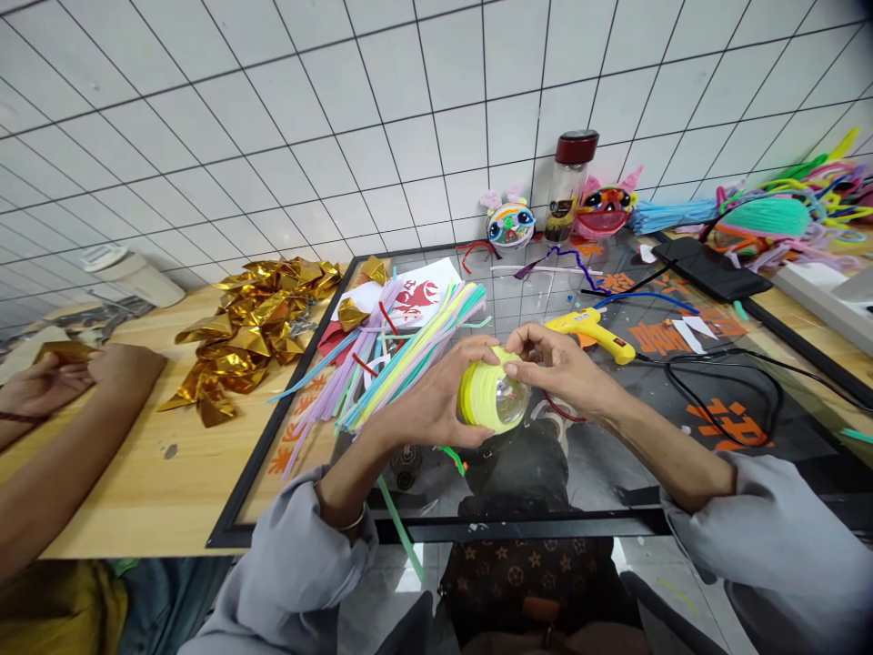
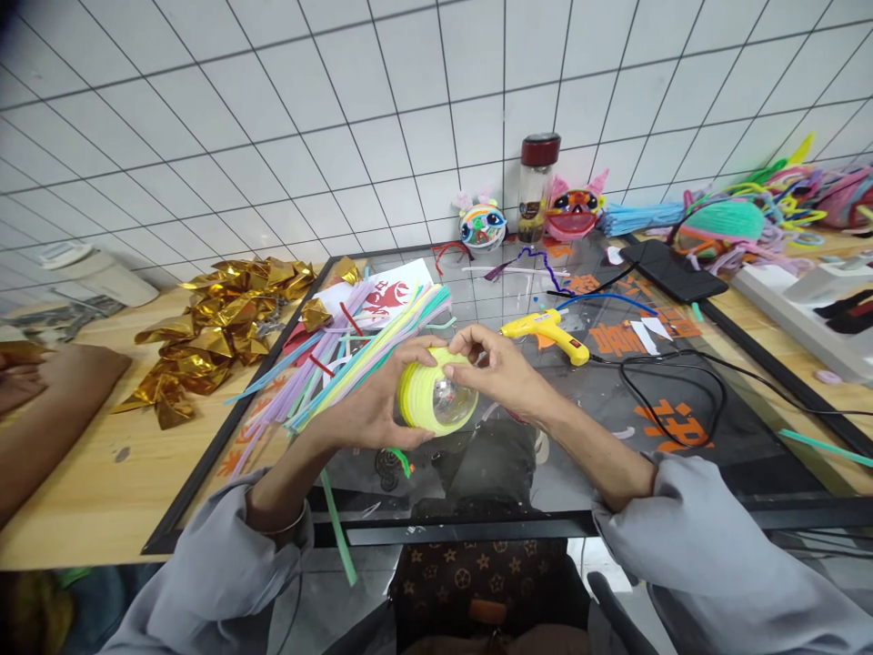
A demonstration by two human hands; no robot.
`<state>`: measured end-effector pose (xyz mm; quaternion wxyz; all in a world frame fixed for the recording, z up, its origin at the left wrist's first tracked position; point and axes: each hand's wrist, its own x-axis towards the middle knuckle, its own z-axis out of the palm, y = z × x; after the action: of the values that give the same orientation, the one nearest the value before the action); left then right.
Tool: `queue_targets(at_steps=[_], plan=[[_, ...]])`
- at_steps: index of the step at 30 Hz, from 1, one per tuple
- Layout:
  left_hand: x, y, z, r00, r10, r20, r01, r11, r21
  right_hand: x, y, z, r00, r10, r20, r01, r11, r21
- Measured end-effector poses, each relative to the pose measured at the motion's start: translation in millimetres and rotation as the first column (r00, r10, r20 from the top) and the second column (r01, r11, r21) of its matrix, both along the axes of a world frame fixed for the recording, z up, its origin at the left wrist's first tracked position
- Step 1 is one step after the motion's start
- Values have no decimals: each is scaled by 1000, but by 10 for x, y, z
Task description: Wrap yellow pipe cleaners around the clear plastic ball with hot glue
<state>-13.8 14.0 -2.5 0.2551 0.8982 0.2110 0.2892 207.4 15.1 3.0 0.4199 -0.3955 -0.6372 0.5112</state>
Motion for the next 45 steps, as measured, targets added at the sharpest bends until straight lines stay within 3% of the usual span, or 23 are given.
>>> queue_targets(at_steps=[19,45], plan=[[-5,-3,11,1000,-24,0,24,999,-45,-7,-13,3,1000,-7,-1,7,1000,6],[-13,-4,16,998,-13,-61,15,999,34,-4,-27,5,999,17,-34,-20,997,-79]])
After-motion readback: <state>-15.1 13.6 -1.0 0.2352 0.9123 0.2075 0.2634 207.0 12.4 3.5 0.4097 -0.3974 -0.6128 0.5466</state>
